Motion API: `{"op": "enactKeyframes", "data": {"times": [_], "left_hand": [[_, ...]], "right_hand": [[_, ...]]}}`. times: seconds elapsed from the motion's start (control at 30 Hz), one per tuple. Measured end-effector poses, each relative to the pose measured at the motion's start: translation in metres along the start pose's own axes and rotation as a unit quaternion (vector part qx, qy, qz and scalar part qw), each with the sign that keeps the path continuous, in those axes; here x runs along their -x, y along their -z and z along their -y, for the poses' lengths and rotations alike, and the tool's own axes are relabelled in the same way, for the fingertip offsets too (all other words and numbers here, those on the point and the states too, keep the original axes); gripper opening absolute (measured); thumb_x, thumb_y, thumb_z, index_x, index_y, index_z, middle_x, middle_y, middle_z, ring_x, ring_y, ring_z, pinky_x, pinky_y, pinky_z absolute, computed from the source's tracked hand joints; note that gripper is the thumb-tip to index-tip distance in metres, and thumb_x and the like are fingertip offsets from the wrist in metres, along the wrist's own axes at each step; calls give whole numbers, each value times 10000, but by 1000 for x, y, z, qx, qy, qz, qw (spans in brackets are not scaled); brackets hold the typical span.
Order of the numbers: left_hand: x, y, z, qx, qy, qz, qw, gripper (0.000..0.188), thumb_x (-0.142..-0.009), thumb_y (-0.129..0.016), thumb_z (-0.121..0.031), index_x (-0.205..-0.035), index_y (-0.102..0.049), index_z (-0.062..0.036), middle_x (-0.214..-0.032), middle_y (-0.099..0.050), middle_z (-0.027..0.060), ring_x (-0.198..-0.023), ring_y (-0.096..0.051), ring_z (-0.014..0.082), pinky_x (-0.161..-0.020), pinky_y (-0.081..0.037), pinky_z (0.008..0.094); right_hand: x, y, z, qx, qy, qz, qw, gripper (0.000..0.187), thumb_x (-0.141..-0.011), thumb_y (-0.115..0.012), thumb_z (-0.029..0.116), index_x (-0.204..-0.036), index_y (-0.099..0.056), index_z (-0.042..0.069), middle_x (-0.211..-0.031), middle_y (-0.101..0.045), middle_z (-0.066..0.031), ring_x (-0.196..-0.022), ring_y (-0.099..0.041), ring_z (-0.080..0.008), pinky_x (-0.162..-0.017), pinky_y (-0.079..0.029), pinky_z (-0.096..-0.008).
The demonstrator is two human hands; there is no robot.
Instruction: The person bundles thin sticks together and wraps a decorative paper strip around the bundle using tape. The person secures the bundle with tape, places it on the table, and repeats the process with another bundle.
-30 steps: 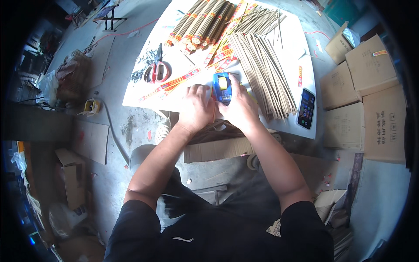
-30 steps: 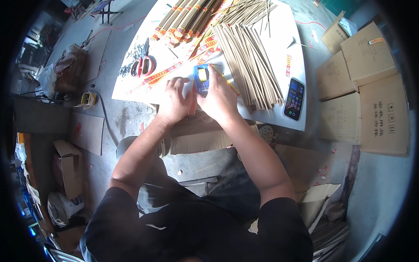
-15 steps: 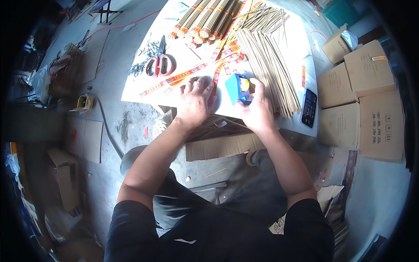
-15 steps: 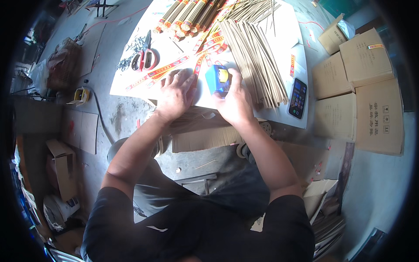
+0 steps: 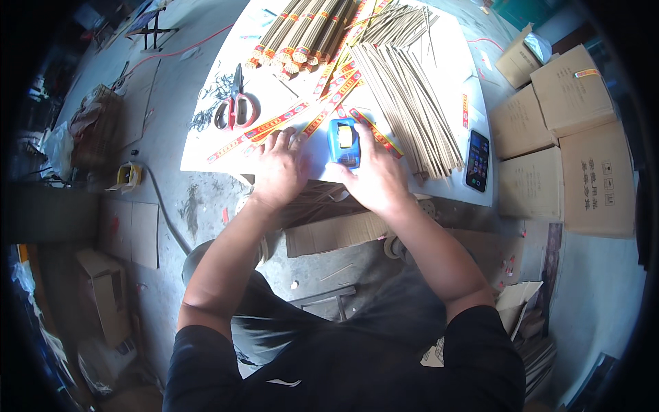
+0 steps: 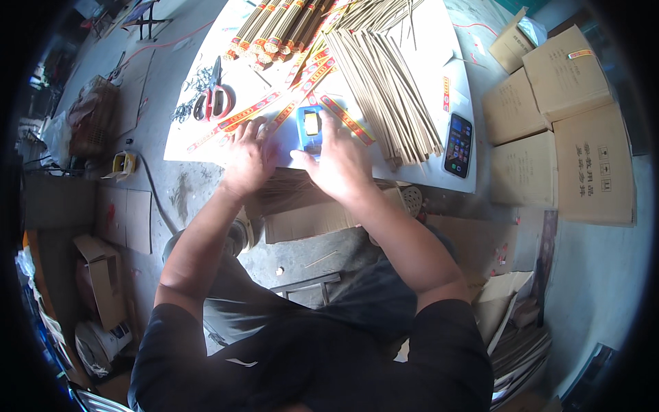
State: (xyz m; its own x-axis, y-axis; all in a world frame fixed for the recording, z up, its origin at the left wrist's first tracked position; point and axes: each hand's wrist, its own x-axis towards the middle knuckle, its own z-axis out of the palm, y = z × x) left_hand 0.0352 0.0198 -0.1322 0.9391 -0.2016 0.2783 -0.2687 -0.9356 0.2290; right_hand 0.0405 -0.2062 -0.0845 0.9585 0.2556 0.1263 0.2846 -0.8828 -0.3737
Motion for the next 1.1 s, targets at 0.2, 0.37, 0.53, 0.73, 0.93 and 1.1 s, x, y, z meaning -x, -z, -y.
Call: {"op": "enactKeyframes", "data": {"times": [0.2, 0.37, 0.53, 0.73, 0.93, 1.1], "left_hand": [[0, 0, -3, -8, 39, 1, 999, 458, -929, -689, -232, -1352, -667, -55, -1250, -653, 172, -1149, -626, 361, -975, -510, 519], [-2, -4, 2, 3, 25, -42, 999, 377, -940, -647, -147, -1299, -695, -42, -1102, -699, 197, -1013, -682, 370, -898, -556, 469], [-2, -6, 1, 25, 29, -56, 998, 338, -945, -633, -125, -1262, -717, -47, -1054, -718, 189, -973, -701, 363, -873, -568, 458], [-5, -5, 1, 30, 37, -45, 998, 346, -932, -654, -155, -1256, -716, -47, -1072, -717, 186, -1005, -707, 354, -884, -569, 462], [-14, 4, -6, 63, 75, -39, 994, 325, -911, -692, -181, -1209, -721, -55, -1101, -712, 177, -1036, -709, 353, -891, -571, 474], [-17, 3, -8, 48, 64, -15, 997, 266, -906, -705, -197, -1133, -726, -61, -1092, -710, 163, -1054, -703, 347, -905, -566, 469]], "right_hand": [[-24, 18, -45, 41, -60, -12, 997, 319, -969, -716, 269, -1178, -698, 28, -1074, -738, -218, -1014, -730, -409, -888, -586, -522], [-28, 9, -46, 75, -72, 46, 994, 237, -936, -738, 195, -1117, -724, 42, -1063, -735, -214, -1030, -729, -406, -906, -581, -531], [-29, 12, -37, 95, -79, 100, 987, 247, -928, -750, 215, -1102, -747, 41, -1035, -754, -214, -988, -743, -416, -895, -589, -530], [-29, 22, -37, 94, -113, 94, 985, 288, -949, -739, 245, -1180, -760, 74, -1055, -776, -212, -1011, -750, -402, -892, -595, -510], [-34, 32, -36, 13, -109, 46, 993, 296, -947, -748, 263, -1179, -759, 80, -1080, -781, -187, -1013, -752, -393, -908, -584, -507], [-32, 22, -44, 34, -96, 69, 992, 327, -956, -732, 309, -1173, -754, 65, -1106, -771, -198, -1035, -744, -406, -919, -579, -510]]}}
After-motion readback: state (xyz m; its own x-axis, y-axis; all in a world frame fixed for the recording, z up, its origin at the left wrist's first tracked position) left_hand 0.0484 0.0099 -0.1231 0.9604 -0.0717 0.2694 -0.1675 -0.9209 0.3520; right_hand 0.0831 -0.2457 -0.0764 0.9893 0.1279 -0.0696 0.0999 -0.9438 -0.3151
